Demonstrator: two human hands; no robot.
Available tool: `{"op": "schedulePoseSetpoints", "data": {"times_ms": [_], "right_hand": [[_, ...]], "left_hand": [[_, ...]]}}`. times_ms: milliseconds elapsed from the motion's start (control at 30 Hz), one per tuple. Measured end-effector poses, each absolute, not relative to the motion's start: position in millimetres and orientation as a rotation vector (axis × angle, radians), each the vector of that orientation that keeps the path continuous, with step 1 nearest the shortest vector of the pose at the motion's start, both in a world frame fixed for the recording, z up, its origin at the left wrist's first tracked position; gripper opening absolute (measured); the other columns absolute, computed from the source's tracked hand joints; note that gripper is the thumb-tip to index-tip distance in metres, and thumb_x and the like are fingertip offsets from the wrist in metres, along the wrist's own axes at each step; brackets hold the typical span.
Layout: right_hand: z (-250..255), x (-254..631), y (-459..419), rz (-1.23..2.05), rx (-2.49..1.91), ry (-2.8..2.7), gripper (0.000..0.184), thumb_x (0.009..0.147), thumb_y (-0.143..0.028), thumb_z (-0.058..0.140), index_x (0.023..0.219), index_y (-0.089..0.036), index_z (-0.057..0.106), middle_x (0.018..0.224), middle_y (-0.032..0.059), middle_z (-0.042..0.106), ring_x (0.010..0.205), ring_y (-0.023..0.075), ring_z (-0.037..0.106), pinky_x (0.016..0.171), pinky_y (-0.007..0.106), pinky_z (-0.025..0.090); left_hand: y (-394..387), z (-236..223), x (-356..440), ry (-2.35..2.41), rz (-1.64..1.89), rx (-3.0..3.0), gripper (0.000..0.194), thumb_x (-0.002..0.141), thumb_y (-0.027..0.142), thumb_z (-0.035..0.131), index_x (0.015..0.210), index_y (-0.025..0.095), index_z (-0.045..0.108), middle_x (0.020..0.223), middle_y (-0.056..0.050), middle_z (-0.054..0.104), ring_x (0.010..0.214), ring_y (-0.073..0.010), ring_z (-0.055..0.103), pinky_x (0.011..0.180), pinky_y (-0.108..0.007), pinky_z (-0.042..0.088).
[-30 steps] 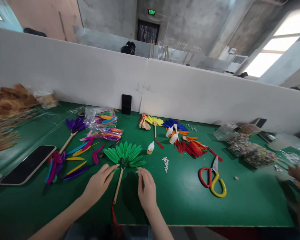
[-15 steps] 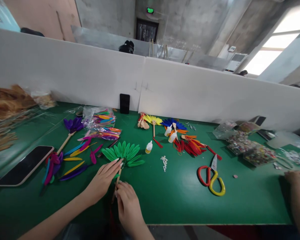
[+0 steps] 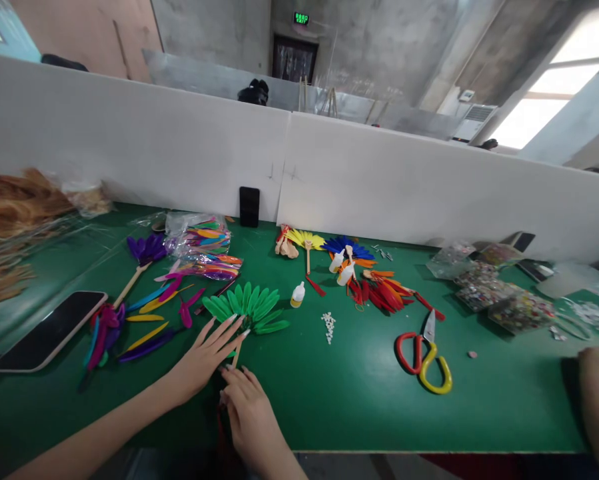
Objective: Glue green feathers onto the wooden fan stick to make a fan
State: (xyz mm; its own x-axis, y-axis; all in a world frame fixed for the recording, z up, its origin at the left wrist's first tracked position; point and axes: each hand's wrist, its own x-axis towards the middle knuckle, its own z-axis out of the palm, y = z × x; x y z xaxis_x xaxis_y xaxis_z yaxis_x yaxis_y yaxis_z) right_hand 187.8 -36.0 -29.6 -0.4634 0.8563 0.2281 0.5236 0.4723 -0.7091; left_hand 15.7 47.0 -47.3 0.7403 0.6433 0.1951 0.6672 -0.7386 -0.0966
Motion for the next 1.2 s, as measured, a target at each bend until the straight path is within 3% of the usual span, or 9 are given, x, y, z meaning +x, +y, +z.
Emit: {"op": "schedulePoseSetpoints", "data": {"times_ms": [300, 733, 1067, 1200], "right_hand": [[-34, 186, -36, 0.734, -1.157, -2.153, 0.028, 0.083, -0.002, 0.037, 0.096, -0.018, 0.055, 0.128, 0.0057, 0.053, 0.122, 0.0166, 0.044, 0.105, 0.038, 0.033], [-33, 186, -36, 0.719, -1.166, -2.176, 0.028, 0.083, -0.001, 0.037, 0.094, -0.019, 0.055, 0.128, 0.0050, 0.053, 0.122, 0.0155, 0.043, 0.105, 0.037, 0.033], [-34, 186, -36, 0.711, -1.153, -2.170, 0.028, 0.083, -0.002, 0.038, 0.096, -0.019, 0.055, 0.128, 0.0048, 0.053, 0.123, 0.0149, 0.042, 0.105, 0.037, 0.033], [-31, 185, -36, 0.717, -1.145, -2.153, 0.028, 0.083, -0.002, 0.038, 0.097, -0.019, 0.056, 0.127, 0.0052, 0.054, 0.122, 0.0146, 0.043, 0.105, 0.036, 0.033]], "left_hand": [[46, -43, 14, -1.104, -0.206, -2.843, 0.055, 0.085, 0.013, 0.036, 0.139, 0.022, 0.030, 0.147, -0.007, 0.021, 0.136, -0.0226, 0.012, 0.107, -0.045, 0.003], [47, -46, 12, -1.146, -0.238, -2.864, 0.072, 0.073, -0.002, 0.034, 0.139, 0.025, 0.027, 0.148, -0.005, 0.019, 0.136, -0.0215, 0.012, 0.107, -0.046, 0.005], [48, -37, 13, -1.170, -0.215, -2.936, 0.071, 0.074, 0.000, 0.037, 0.140, 0.024, 0.026, 0.148, -0.008, 0.017, 0.136, -0.0239, 0.011, 0.106, -0.048, 0.008], [48, -26, 14, -1.295, -0.383, -2.941, 0.068, 0.077, -0.001, 0.031, 0.140, 0.026, 0.026, 0.149, -0.006, 0.014, 0.136, -0.0243, 0.009, 0.107, -0.050, 0.007]]}}
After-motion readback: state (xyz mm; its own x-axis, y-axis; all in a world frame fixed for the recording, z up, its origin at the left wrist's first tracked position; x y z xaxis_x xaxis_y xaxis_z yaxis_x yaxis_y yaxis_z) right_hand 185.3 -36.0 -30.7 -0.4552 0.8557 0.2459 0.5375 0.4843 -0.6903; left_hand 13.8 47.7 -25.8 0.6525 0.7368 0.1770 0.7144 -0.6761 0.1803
